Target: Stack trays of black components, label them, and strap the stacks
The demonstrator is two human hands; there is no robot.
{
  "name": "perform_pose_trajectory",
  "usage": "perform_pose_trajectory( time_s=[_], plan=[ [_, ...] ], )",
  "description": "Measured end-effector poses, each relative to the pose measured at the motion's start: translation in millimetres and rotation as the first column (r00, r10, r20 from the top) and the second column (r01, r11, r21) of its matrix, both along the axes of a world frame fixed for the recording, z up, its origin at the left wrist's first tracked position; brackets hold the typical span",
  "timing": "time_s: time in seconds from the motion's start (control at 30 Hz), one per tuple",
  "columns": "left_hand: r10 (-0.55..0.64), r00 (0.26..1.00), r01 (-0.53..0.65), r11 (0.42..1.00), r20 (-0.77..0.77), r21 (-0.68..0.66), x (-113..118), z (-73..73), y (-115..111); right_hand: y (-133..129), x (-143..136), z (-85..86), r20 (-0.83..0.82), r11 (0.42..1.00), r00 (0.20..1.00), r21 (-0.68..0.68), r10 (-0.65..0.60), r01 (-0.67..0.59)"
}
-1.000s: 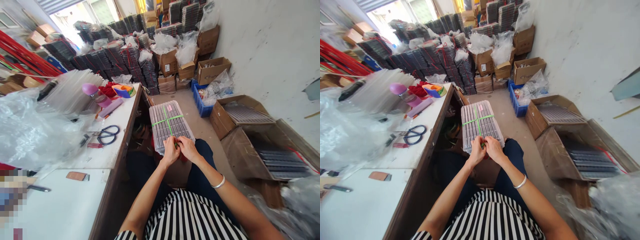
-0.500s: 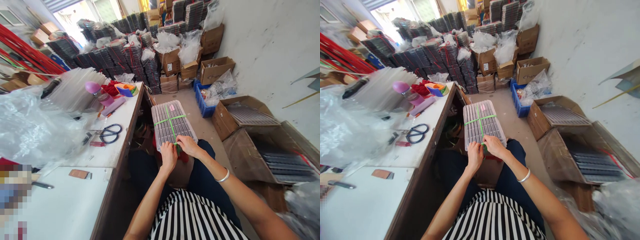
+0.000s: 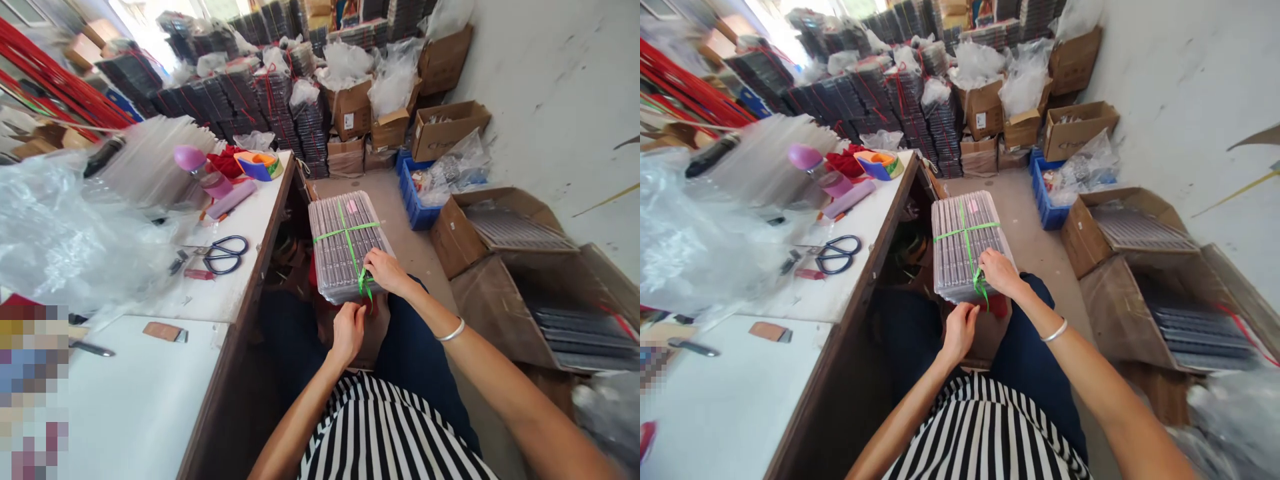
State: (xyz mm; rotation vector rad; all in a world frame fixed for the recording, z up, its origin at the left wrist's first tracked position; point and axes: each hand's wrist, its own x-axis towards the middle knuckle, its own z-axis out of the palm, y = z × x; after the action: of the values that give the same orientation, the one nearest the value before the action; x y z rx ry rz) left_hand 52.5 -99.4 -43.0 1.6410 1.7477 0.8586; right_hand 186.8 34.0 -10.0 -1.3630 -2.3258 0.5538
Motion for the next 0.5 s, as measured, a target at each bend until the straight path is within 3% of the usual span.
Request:
perform_pose_trajectory(
  time_s=[0.1,0.17,0.3,0.5],
  plan=[
    [0.125,0.954,-0.085,0.984,0.272,-0.154,11.4,11.7,23.9,-0.1,2.8,1.9,-0.014,1.0,1.0,-0.009,0.013,-0.014],
    [0.195,0.907,-0.122,0.97,0.373,-0.212,18.5,15.6,38.2,-1.2,4.2,2.4,-0.034,1.0,0.999,-0.008,0.016,-0.017],
    [0.219,0.886,-0.137,0.966,0.409,-0.221,19.8,17.6,49.1,-4.8,3.5,-0.5,-0.068,1.0,0.998,-0.007,0.013,-0.014],
    [0.137,0.913,-0.031,0.962,0.385,-0.271,-7.8,25.4,46.9,-9.3,-6.0,-5.2,-0.053,1.0,0.998,-0.002,-0.023,0.023]
  ],
)
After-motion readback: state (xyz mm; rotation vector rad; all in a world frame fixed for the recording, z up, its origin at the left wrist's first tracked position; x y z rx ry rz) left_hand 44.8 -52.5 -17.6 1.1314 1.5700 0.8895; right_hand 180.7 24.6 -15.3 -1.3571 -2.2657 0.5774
